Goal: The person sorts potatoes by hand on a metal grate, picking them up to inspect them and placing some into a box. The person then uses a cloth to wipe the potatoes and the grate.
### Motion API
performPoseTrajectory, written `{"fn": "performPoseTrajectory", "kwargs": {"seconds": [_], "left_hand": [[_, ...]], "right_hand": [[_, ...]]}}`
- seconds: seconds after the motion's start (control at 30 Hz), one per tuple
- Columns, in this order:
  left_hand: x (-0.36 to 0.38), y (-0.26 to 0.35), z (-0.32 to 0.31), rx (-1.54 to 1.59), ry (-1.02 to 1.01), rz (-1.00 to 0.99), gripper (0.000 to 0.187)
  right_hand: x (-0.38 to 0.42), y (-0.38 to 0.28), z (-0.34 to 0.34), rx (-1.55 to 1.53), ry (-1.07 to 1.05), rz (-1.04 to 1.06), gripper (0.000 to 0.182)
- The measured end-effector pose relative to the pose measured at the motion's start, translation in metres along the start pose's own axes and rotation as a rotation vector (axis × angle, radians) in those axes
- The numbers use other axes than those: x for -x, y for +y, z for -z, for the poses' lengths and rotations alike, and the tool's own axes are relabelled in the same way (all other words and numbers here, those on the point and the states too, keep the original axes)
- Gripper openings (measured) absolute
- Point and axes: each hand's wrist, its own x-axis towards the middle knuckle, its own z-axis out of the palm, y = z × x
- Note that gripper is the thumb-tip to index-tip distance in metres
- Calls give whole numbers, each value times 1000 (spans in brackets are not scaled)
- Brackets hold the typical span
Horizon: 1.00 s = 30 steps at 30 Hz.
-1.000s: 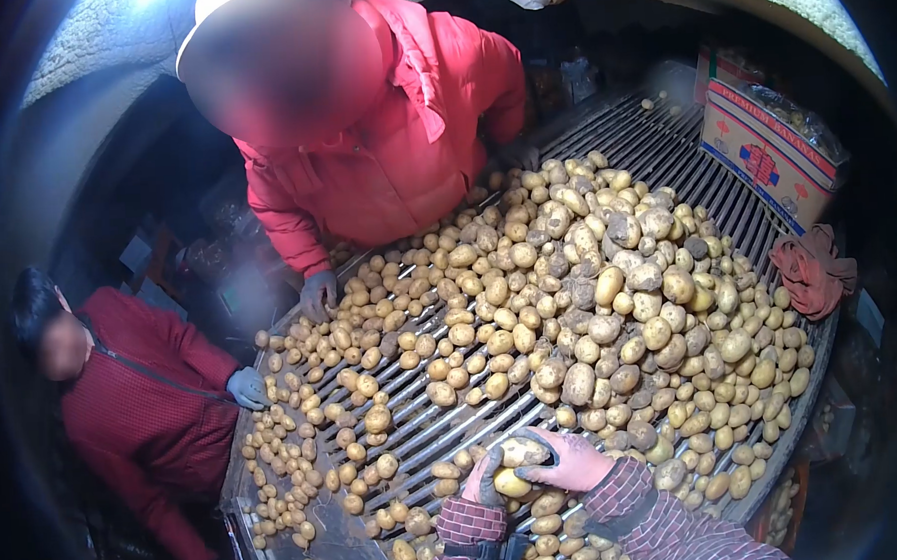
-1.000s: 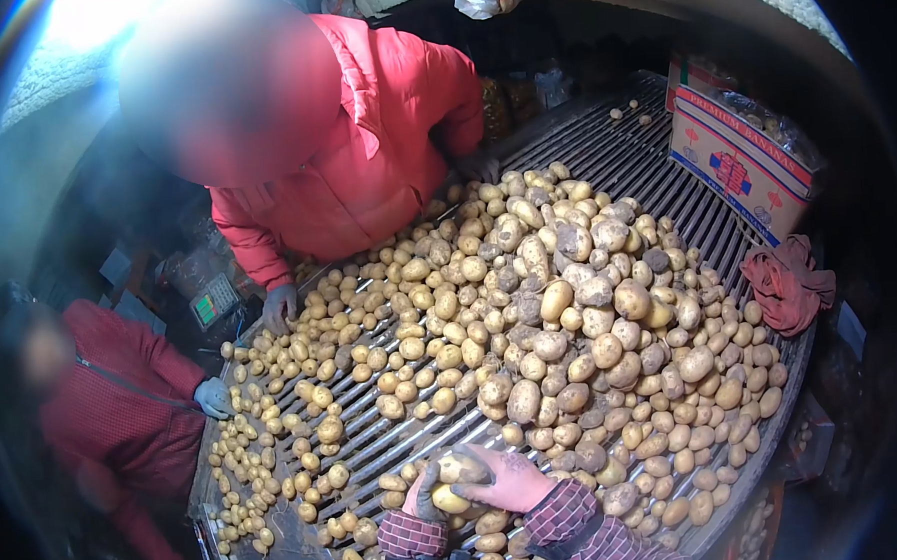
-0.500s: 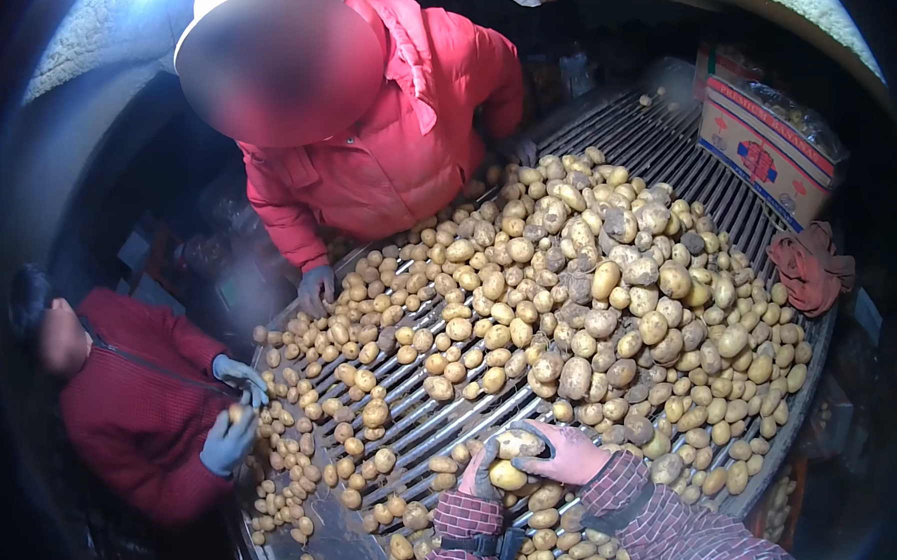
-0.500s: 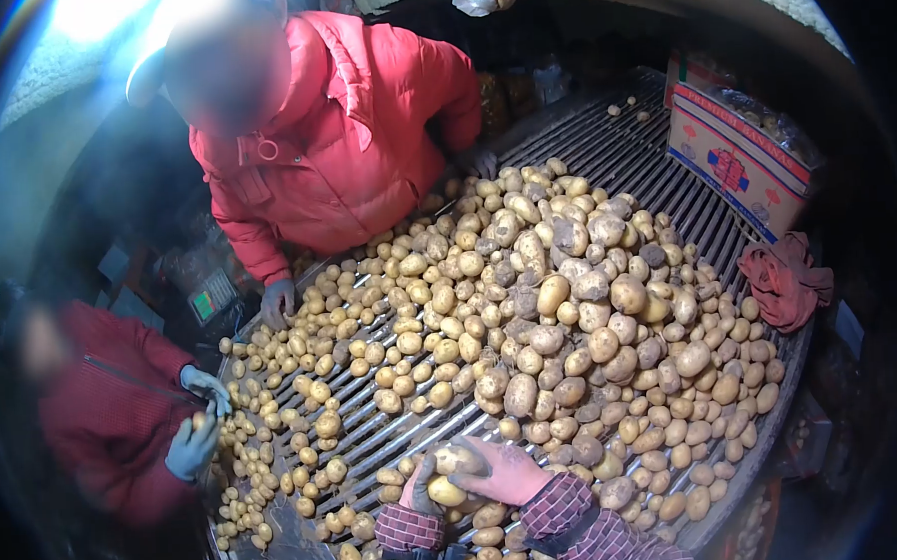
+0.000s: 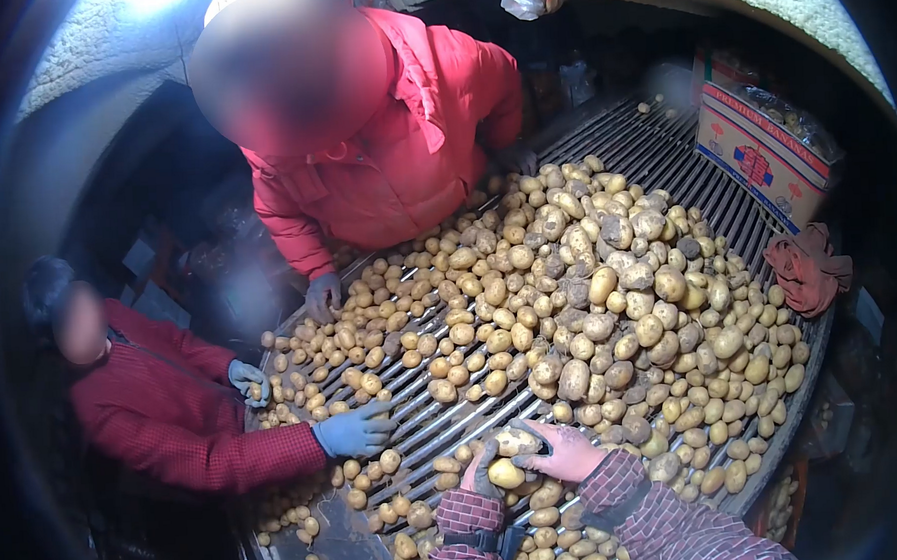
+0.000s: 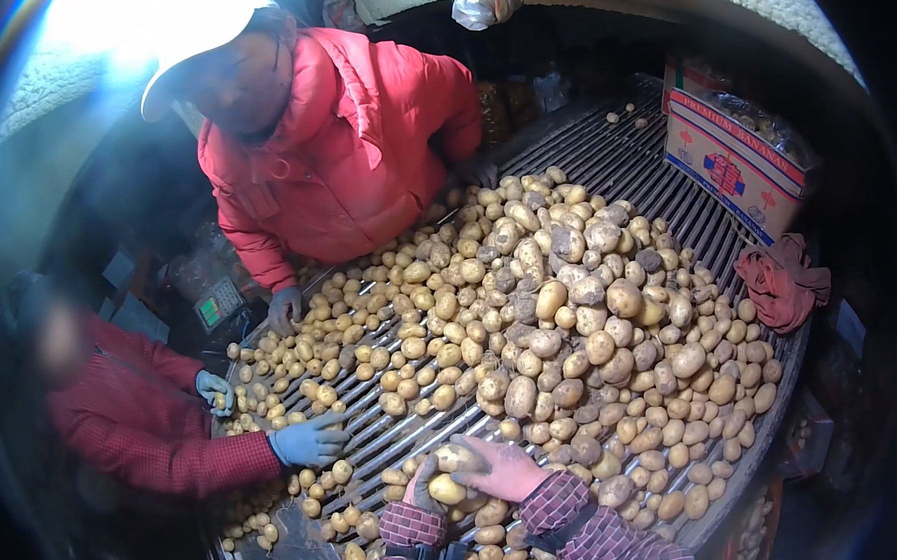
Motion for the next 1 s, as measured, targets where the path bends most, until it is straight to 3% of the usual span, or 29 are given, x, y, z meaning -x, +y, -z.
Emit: {"fn": "performPoseTrajectory", "kwargs": {"seconds": [0.27, 0.47, 0.57, 0.73, 0.8, 0.87, 0.97, 1.0], "left_hand": [[-1, -4, 3, 172, -24, 41, 52], [9, 2, -14, 135, 47, 2, 51], [4, -10, 7, 220, 33, -28, 52], [-3, -15, 47, 41, 28, -50, 57], [-4, -13, 43, 3, -76, -54, 60], [17, -1, 21, 18, -304, -114, 73], [28, -8, 21, -126, -201, -227, 77], [35, -10, 26, -191, -189, -168, 78]], "right_hand": [[-2, 8, -5, 17, 6, -11, 75], [-2, 13, -7, -33, 40, 40, 72], [-5, 18, -14, -61, 109, 78, 67], [-13, 37, -22, -44, 162, 31, 58], [-14, 35, -19, -232, 123, 104, 55], [-13, 24, -13, -288, 18, 47, 59], [4, 0, -6, -211, -83, -33, 61], [-4, 35, -25, -357, -135, -1, 60]]}}
